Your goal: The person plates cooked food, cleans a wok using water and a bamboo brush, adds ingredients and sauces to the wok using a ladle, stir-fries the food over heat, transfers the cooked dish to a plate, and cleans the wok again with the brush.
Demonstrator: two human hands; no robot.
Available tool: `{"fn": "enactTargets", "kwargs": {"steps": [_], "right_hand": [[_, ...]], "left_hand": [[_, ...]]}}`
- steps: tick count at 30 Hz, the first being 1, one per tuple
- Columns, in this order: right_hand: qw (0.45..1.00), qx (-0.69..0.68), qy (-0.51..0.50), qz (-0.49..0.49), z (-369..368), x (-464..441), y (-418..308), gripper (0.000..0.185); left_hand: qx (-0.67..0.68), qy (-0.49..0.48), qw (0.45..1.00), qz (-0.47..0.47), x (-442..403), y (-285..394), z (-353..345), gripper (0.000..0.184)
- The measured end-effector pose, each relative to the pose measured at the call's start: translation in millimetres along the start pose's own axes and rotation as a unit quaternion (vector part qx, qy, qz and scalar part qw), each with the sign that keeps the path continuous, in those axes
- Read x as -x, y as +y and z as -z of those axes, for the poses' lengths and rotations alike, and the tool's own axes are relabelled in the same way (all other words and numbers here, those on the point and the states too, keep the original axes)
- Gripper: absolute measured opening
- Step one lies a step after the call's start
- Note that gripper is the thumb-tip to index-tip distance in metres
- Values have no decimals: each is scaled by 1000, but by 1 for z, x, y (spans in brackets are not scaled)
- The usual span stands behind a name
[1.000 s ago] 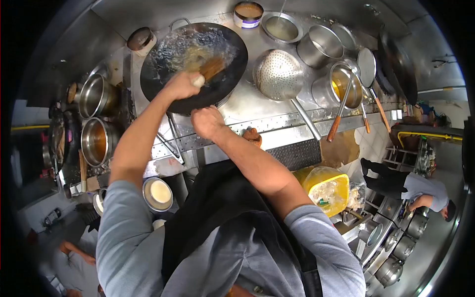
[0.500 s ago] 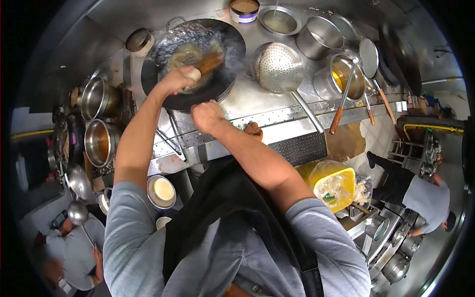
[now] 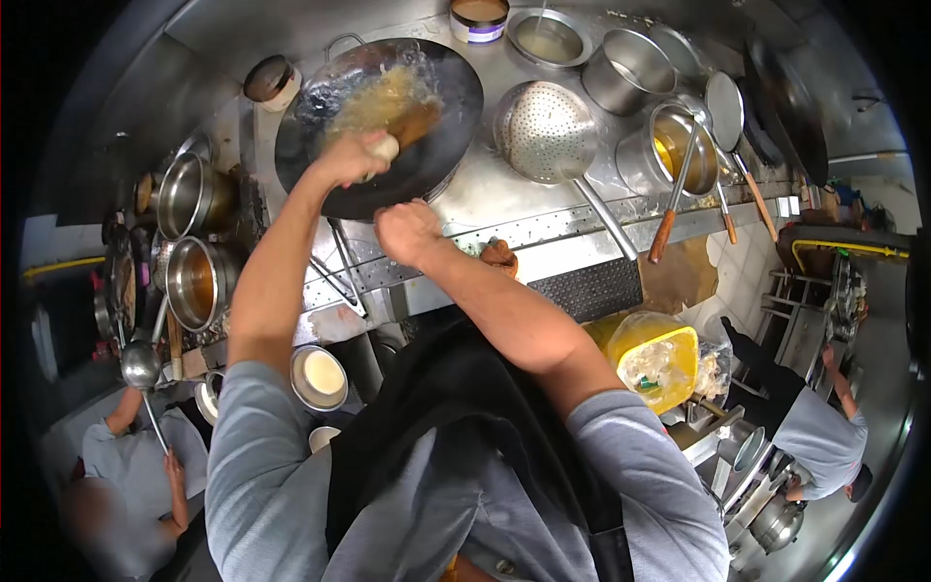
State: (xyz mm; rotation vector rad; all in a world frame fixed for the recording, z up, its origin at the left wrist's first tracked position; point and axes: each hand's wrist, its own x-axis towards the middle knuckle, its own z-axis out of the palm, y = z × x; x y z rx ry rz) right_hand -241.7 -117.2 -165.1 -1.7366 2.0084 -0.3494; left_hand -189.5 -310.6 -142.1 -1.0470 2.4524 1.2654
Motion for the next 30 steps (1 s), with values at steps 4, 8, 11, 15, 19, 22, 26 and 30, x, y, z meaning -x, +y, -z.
{"fn": "enactTargets", "kwargs": {"steps": [4, 8, 11, 15, 19, 22, 26, 30], "right_hand": [[1000, 5, -12, -12, 0, -2, -3, 25], [999, 8, -28, -12, 1, -1, -6, 26], [1000, 7, -23, -12, 3, 0, -2, 26], [999, 6, -30, -12, 3, 0, -2, 27], [999, 18, -30, -2, 4, -1, -2, 28], [999, 16, -32, 2, 2, 3, -2, 26], [1000, -7, -28, -1, 7, 4, 0, 23], [1000, -3, -21, -5, 4, 3, 3, 23]], "left_hand": [[-260, -19, 957, -125, 57, 6, 31, 61], [-298, -71, 943, 131, 4, 24, 63, 61], [-290, -98, 948, 84, -11, 51, 72, 71], [-410, -150, 899, 36, 12, 64, 71, 68], [-324, -36, 941, 89, -31, 21, 67, 60], [-257, -106, 955, 99, -19, 28, 60, 58], [-483, -100, 870, -1, 14, 29, 50, 58], [-361, 39, 929, 69, -44, -10, 66, 54]]}}
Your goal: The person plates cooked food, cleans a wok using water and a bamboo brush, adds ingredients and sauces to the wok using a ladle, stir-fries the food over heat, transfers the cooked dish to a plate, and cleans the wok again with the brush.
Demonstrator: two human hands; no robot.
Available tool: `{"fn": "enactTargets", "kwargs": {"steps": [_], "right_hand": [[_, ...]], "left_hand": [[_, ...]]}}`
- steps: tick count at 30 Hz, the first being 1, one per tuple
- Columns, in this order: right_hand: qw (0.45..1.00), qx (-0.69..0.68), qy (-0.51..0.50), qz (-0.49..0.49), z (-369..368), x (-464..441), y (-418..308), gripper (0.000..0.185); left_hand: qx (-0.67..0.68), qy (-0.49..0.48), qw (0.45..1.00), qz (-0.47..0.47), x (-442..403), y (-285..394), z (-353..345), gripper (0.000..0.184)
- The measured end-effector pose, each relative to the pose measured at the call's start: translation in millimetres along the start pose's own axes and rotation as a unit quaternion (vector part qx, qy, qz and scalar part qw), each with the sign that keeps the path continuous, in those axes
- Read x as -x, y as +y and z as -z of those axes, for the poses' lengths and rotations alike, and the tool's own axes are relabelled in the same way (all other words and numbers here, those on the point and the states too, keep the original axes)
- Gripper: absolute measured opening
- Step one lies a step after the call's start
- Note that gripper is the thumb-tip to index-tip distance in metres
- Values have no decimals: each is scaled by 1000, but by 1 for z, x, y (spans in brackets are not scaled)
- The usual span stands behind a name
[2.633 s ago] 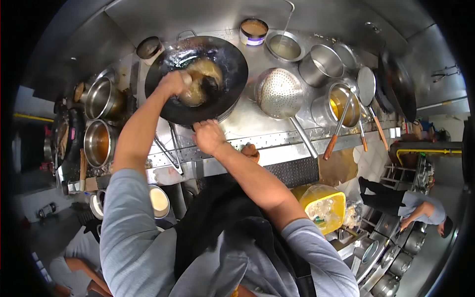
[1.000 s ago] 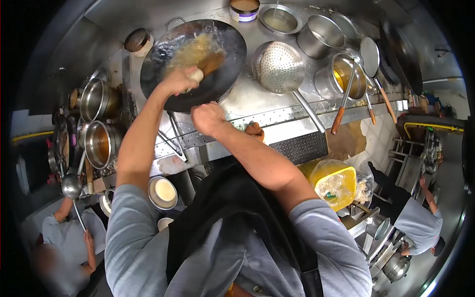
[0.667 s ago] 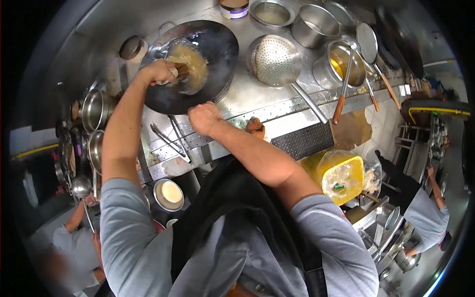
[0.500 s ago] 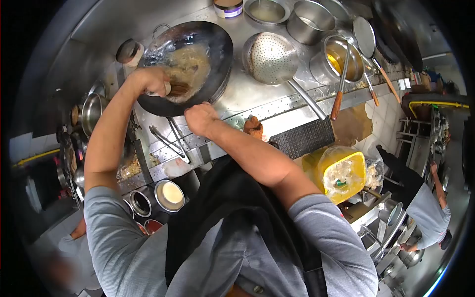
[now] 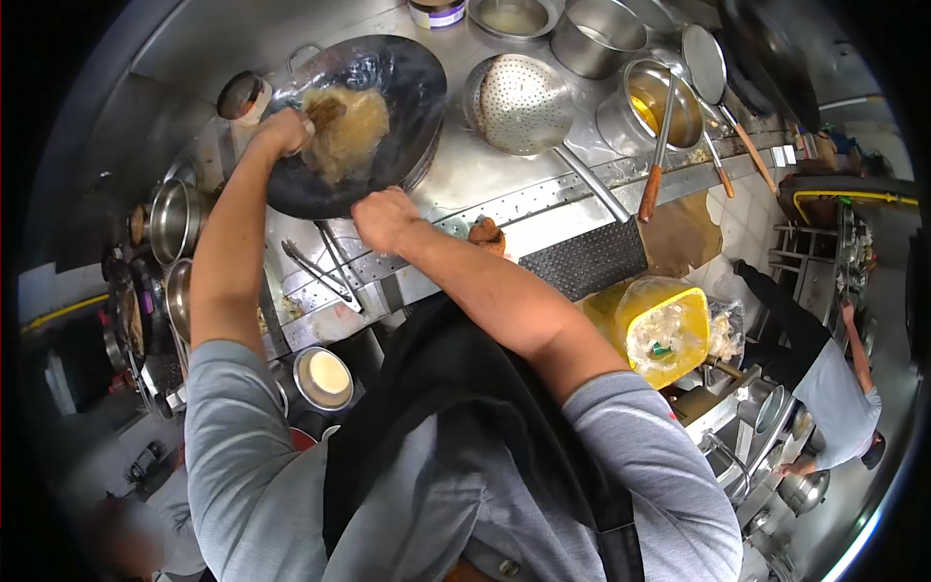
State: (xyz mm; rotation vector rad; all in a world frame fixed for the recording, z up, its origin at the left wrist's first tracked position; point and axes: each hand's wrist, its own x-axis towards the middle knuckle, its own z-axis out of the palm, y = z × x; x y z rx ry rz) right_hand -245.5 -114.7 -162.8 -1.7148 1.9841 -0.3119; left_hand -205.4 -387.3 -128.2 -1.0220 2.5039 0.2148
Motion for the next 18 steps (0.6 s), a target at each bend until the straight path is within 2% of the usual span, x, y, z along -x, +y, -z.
{"fn": "enactTargets", "kwargs": {"steps": [2, 4, 6, 7, 8, 11, 12, 13, 15, 17, 18], "right_hand": [[1000, 17, -16, -8, -1, 2, 0, 26], [999, 31, -21, -2, 5, 0, -5, 28], [999, 33, -27, -4, 8, 3, -6, 28], [999, 30, -18, -6, 4, 2, -5, 28], [999, 30, -19, -7, 5, 1, -6, 28], [999, 30, -27, -12, 4, 3, -9, 28], [999, 27, -28, -12, 5, 3, -9, 27], [999, 22, -26, -14, 6, 2, -9, 27], [1000, 15, -20, -13, 7, 6, -10, 26], [1000, 17, -10, -9, 9, 5, -6, 26], [1000, 17, -4, -7, 7, 5, -6, 26]], "left_hand": [[181, 7, 982, 48, 19, 20, 0, 51], [174, -73, 981, 39, 24, 22, -33, 50], [145, -117, 983, 2, 83, 44, -28, 46], [61, -18, 995, -73, 110, 35, -42, 44], [-24, 81, 986, -147, 124, 21, -53, 42], [-108, -29, 993, -27, 123, -15, -20, 41], [-174, -43, 983, -41, 108, -29, -7, 40], [-147, -21, 989, 3, 80, -42, -6, 39], [-102, 38, 993, 49, 50, -25, 3, 42], [29, 101, 994, 14, 2, -23, -35, 49], [88, 125, 988, 26, 11, 3, -40, 54]]}}
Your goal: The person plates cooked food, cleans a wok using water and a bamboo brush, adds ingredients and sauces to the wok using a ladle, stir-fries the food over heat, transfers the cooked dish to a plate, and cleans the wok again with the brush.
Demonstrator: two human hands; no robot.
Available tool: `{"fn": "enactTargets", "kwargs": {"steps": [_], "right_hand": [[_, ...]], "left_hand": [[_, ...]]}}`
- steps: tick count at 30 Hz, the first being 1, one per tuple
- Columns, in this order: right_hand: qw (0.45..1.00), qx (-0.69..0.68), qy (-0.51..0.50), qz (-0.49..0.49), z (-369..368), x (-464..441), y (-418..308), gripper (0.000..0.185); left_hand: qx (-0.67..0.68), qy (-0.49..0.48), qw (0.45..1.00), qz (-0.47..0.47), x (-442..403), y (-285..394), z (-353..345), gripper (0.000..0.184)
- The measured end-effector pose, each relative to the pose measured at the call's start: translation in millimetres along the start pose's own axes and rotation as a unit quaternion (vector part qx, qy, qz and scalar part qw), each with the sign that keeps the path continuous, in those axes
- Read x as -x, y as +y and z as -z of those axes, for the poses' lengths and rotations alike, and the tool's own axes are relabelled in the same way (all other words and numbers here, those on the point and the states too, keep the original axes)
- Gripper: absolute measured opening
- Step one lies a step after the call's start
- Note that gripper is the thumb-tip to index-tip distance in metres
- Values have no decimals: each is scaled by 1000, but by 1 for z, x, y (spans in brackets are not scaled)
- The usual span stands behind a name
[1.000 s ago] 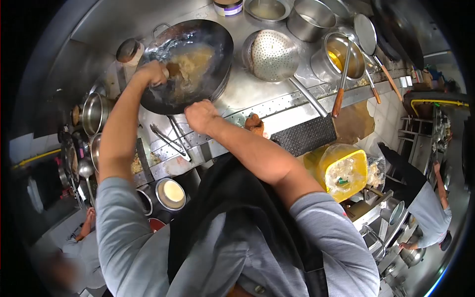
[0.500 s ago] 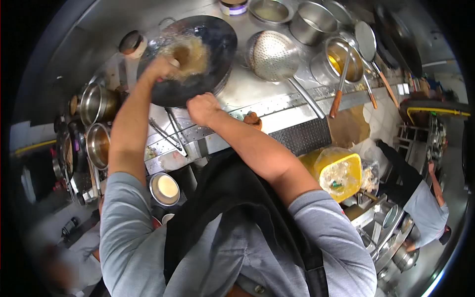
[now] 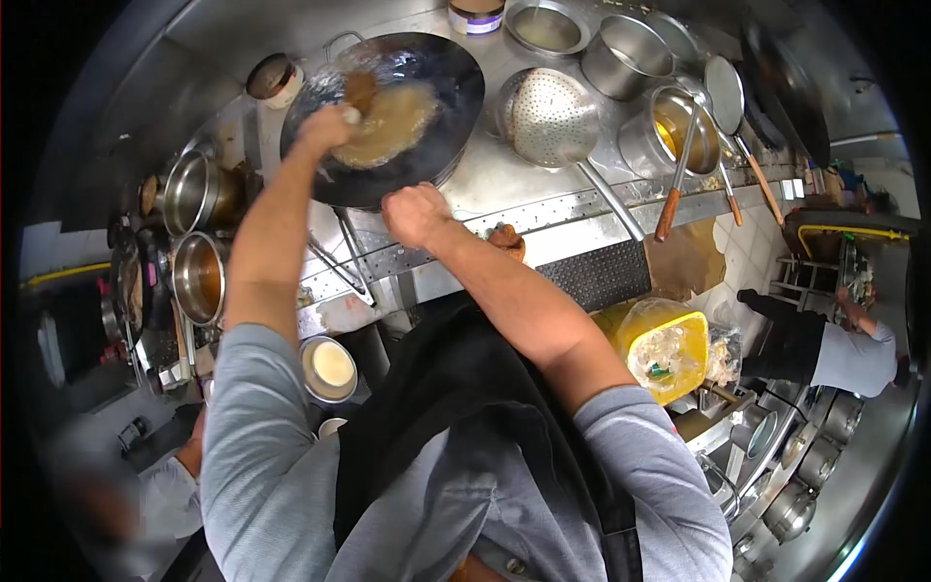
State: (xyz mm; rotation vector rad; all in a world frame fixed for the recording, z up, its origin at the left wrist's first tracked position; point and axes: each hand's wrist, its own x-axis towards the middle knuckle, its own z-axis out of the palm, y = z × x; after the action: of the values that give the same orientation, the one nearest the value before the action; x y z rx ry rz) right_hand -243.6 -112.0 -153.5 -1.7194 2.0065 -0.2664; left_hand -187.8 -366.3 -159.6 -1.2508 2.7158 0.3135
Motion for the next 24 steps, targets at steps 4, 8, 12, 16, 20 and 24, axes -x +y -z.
{"fn": "enactTargets", "kwargs": {"steps": [4, 8, 12, 16, 20, 24], "right_hand": [[1000, 6, 20, 10, -5, -2, -1, 25], [1000, 9, 0, -1, -7, -7, -1, 25], [998, 21, -46, -35, 3, -9, -9, 27], [998, 54, -24, -21, 4, -1, -11, 23], [993, 75, 81, 42, 5, 32, 0, 15], [976, 21, 190, 103, 12, 76, -4, 9]], "left_hand": [[165, -140, 976, -7, 39, 30, -42, 44], [-65, -191, 973, -114, 139, 24, 56, 70], [-237, -214, 947, -19, 111, -45, 90, 65], [-166, -74, 982, 45, 69, -56, 88, 64], [77, 87, 990, 85, 99, -67, 56, 70], [289, 281, 909, 105, 193, -24, 29, 69]]}}
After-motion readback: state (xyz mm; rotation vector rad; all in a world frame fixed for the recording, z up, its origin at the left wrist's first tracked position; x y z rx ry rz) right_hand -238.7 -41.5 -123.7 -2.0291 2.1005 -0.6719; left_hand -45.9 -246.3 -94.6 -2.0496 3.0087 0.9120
